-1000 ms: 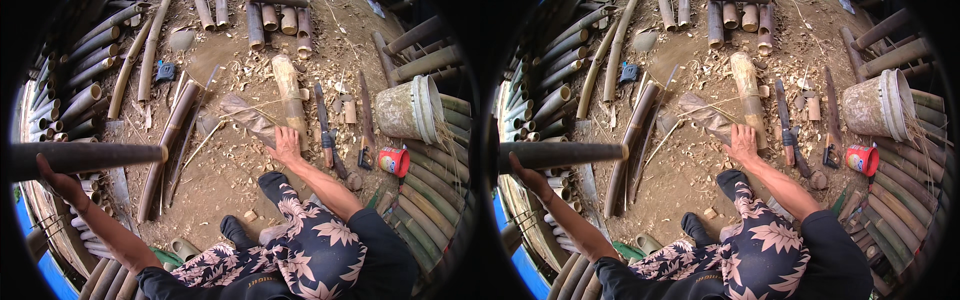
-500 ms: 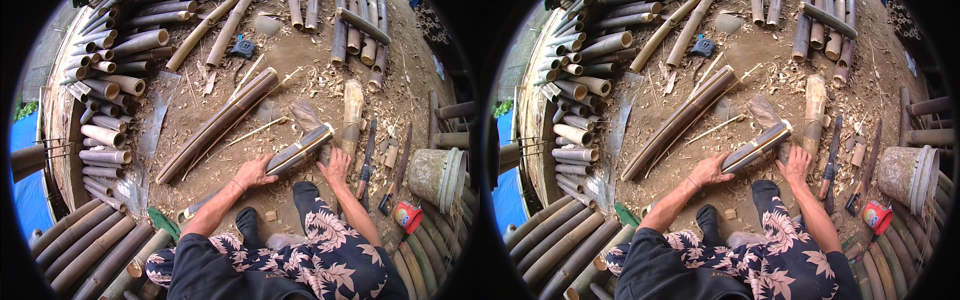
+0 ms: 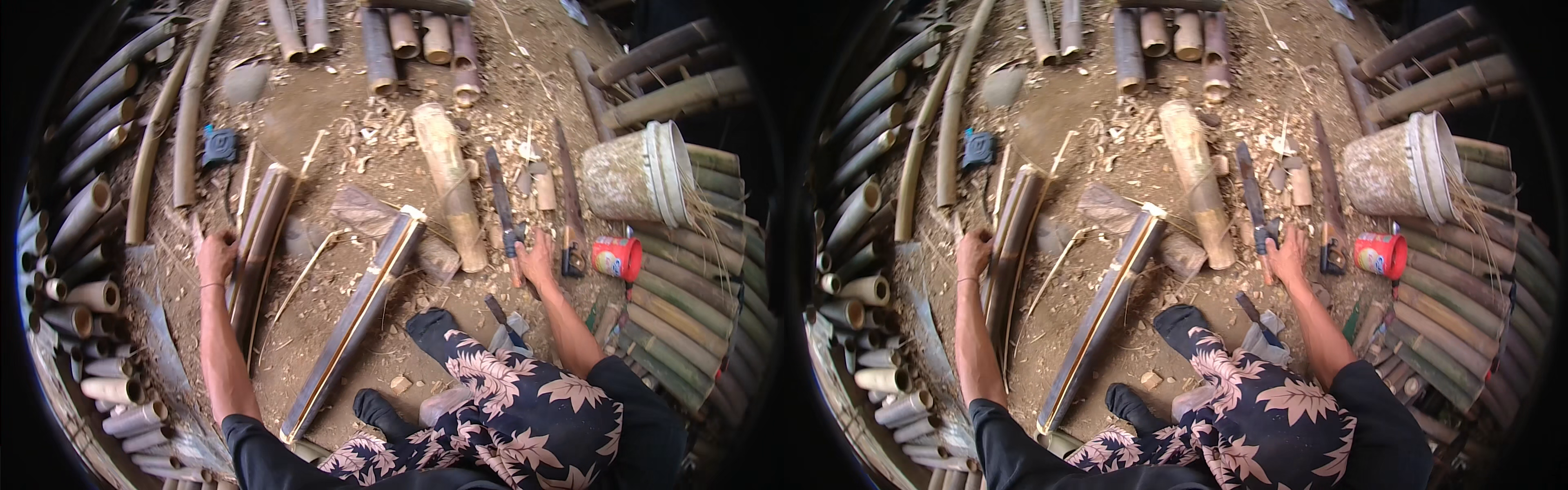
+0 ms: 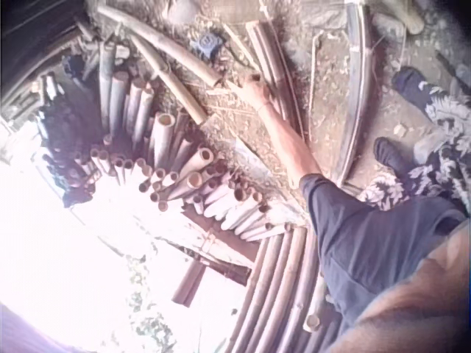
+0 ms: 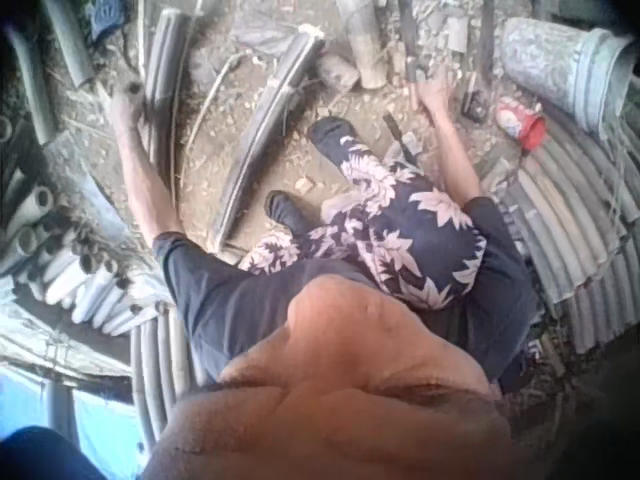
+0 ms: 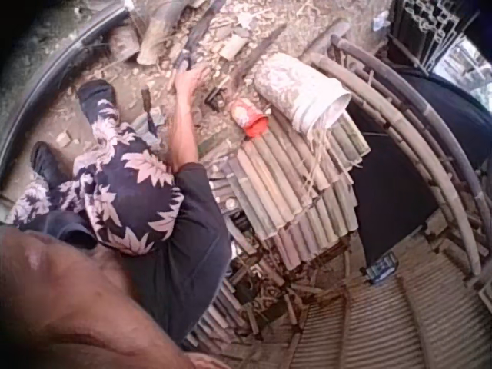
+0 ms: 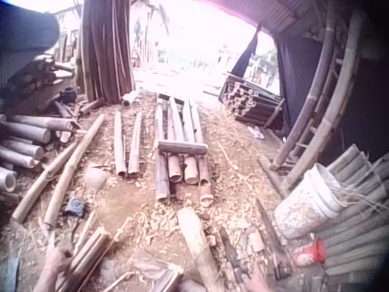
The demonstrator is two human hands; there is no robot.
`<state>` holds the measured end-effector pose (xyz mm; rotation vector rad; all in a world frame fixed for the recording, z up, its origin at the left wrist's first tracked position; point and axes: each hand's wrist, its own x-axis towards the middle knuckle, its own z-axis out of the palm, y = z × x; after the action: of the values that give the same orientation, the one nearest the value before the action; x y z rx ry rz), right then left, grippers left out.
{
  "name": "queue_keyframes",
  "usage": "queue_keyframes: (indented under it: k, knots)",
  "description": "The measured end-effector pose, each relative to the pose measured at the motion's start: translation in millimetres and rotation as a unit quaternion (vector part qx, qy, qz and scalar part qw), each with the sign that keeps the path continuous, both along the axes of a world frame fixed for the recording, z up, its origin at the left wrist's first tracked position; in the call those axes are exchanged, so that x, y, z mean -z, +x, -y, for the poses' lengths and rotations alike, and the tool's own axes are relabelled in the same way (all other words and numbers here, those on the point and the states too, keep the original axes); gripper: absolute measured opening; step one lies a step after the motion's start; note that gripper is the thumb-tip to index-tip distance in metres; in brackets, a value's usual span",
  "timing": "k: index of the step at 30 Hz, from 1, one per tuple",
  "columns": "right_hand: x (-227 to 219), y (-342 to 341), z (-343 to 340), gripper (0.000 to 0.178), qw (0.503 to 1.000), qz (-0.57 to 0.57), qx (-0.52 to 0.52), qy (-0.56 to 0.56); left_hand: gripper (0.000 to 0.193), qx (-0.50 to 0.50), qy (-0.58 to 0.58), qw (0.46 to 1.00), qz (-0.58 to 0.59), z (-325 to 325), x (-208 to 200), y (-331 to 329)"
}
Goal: The person sits on the ground and uses a knife to split a long bamboo pole lengthwise into thin strips. They repeatedly strike the knife with a wooden mallet to drive it through the bamboo, separating the material into smaller pieces.
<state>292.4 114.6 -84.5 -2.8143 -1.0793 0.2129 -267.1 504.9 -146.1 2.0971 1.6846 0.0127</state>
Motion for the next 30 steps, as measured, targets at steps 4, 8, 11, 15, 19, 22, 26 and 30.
queue_keyframes:
  k: [4,8,11,15,19,22,26,30]
  knots:
    - [18,10,39,0.062,0.989,-0.141,-0.011,0.045,0.024,-0.025,0.058,0.993,-0.096,-8,-25,19]
    - [21,-5,29,0.064,0.99,-0.132,-0.038,-0.004,0.029,-0.154,0.277,0.946,0.066,-25,-86,-2]
    - [15,-23,12,0.064,0.991,-0.133,-0.002,-0.005,0.029,-0.083,0.477,0.873,0.06,-55,-178,-39]
    - [-45,-45,28,0.048,0.934,-0.341,0.061,0.086,0.031,-0.039,0.51,0.834,-0.207,-29,-321,-4]
    - [-98,-80,79,0.032,0.689,-0.696,0.052,0.196,0.041,-0.07,0.431,0.898,-0.05,2,-366,10]
    - [-105,-88,97,0.033,0.582,-0.795,0.126,0.116,0.049,-0.185,0.333,0.919,0.106,43,-366,43]
    - [-100,-92,138,0.028,0.677,-0.714,0.132,0.124,0.029,-0.311,0.27,0.78,0.471,91,-342,70]
    - [-118,-99,171,0.034,0.792,-0.579,0.035,0.193,0.034,-0.315,0.32,0.776,0.442,164,-336,115]
